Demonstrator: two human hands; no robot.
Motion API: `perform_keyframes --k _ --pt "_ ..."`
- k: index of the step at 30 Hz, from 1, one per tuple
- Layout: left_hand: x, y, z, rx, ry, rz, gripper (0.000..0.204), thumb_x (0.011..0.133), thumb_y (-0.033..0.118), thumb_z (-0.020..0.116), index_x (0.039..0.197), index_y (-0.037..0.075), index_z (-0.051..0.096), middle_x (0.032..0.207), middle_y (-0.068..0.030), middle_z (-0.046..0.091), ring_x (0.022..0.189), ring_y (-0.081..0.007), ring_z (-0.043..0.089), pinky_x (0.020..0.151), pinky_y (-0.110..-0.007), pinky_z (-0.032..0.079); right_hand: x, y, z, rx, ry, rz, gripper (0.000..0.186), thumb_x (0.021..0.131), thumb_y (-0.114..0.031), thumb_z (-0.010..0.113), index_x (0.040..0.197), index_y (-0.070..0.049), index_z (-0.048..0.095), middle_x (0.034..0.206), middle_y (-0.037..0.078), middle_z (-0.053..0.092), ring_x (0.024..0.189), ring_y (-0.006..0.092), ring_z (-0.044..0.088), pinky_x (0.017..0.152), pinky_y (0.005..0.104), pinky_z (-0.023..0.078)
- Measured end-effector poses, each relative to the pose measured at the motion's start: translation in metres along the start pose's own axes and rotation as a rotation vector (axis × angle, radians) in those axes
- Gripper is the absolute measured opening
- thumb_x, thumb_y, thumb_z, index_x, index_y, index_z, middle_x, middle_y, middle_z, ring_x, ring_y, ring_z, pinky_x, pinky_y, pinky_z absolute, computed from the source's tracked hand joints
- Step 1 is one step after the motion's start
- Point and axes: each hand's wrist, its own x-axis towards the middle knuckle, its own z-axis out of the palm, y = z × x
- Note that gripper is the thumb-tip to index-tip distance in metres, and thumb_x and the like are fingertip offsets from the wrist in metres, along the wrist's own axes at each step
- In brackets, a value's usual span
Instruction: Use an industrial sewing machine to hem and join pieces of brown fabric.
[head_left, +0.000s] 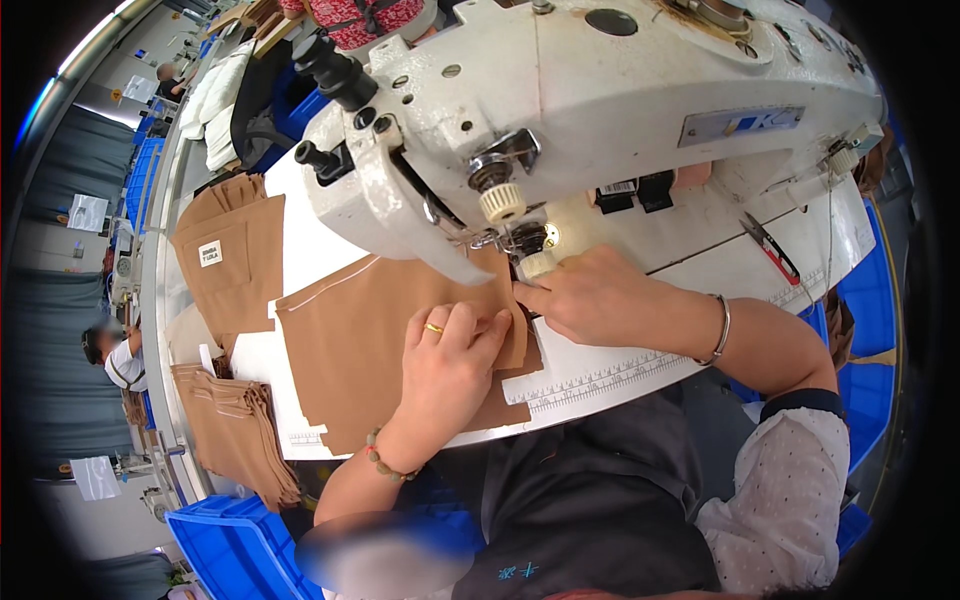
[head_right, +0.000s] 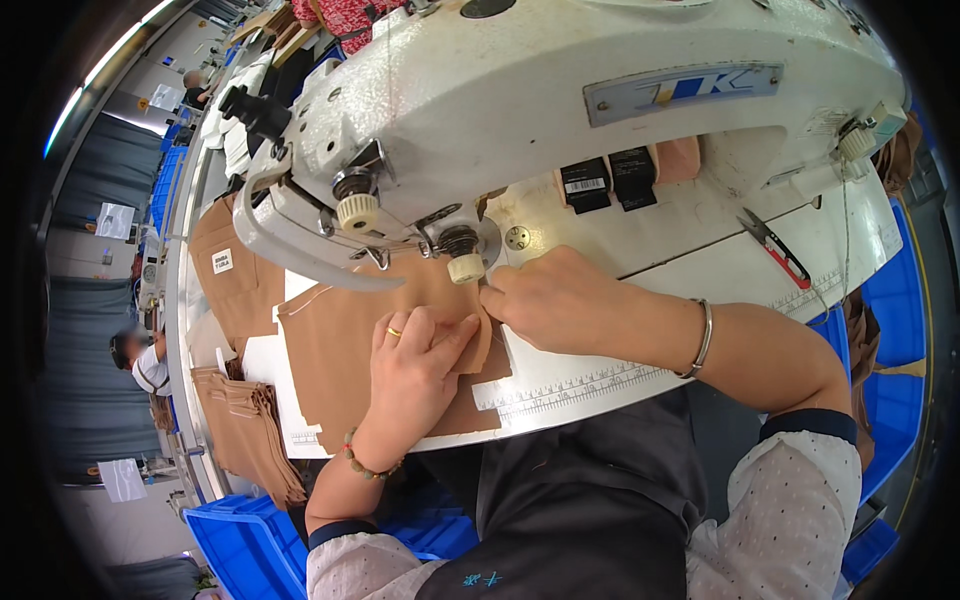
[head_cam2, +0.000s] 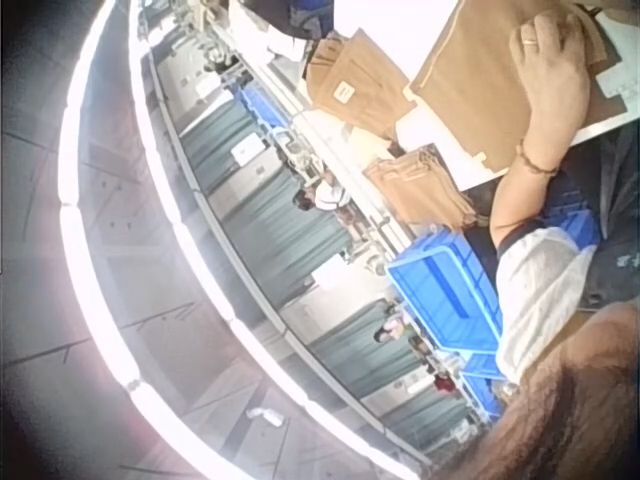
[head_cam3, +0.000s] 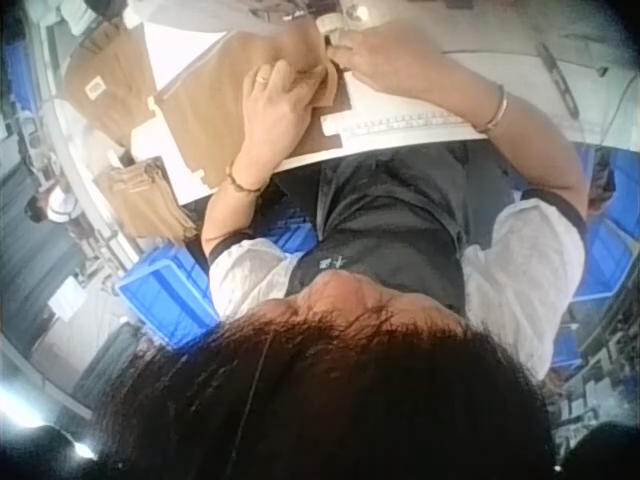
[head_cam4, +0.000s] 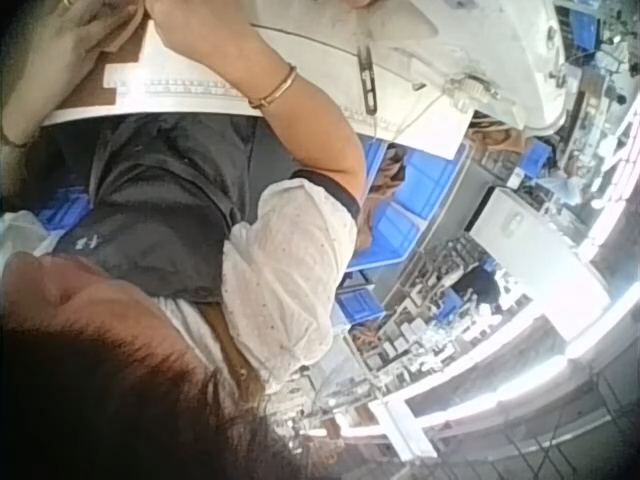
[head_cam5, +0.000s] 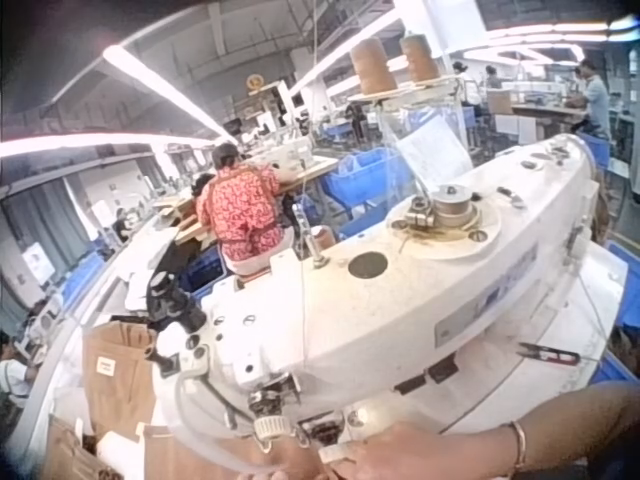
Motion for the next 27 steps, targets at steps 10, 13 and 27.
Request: perform_keyframes --k 10,13,27 --pt "-0.003 -0.004 0.021 -0.214 0.055 0.026 0.039 0.073 -0.005 0.069 0.111 0.003 0.07 0.129 -0.0091 0.068 0.124 -0.0264 0.064 0.095 -0.035 0.056 0.001 0.007 0.001 0.054 -0.023 0.028 0.036 0.079 -0.014 0.068 0.114 -0.014 0.075 0.068 0.004 0.065 0.059 0.0246 0.065 0.053 0.0385 0.048" --pt "-0.003 -0.003 0.024 -0.21 0.076 0.016 0.046 0.071 -0.006 0.068 0.116 0.004 0.07 0.13 -0.0088 0.067 0.123 -0.0261 0.064 0.095 -0.036 0.056 0.002 0.01 -0.002 0.191 0.032 0.039 0.017 0.08 -0.01 0.067 0.097 -0.007 0.069 0.08 0.007 0.065 0.07 0.0262 0.068 0.061 0.0403 0.053" --pt "-0.006 -0.001 0.017 -0.217 0.051 0.029 0.056 0.069 -0.001 0.07 0.124 0.01 0.072 0.128 -0.008 0.066 0.123 -0.0286 0.064 0.094 -0.036 0.057 0.001 0.011 -0.001 0.122 -0.021 -0.003 0.012 0.082 -0.012 0.068 0.093 -0.008 0.069 0.082 0.006 0.064 0.069 0.0259 0.068 0.061 0.039 0.053"
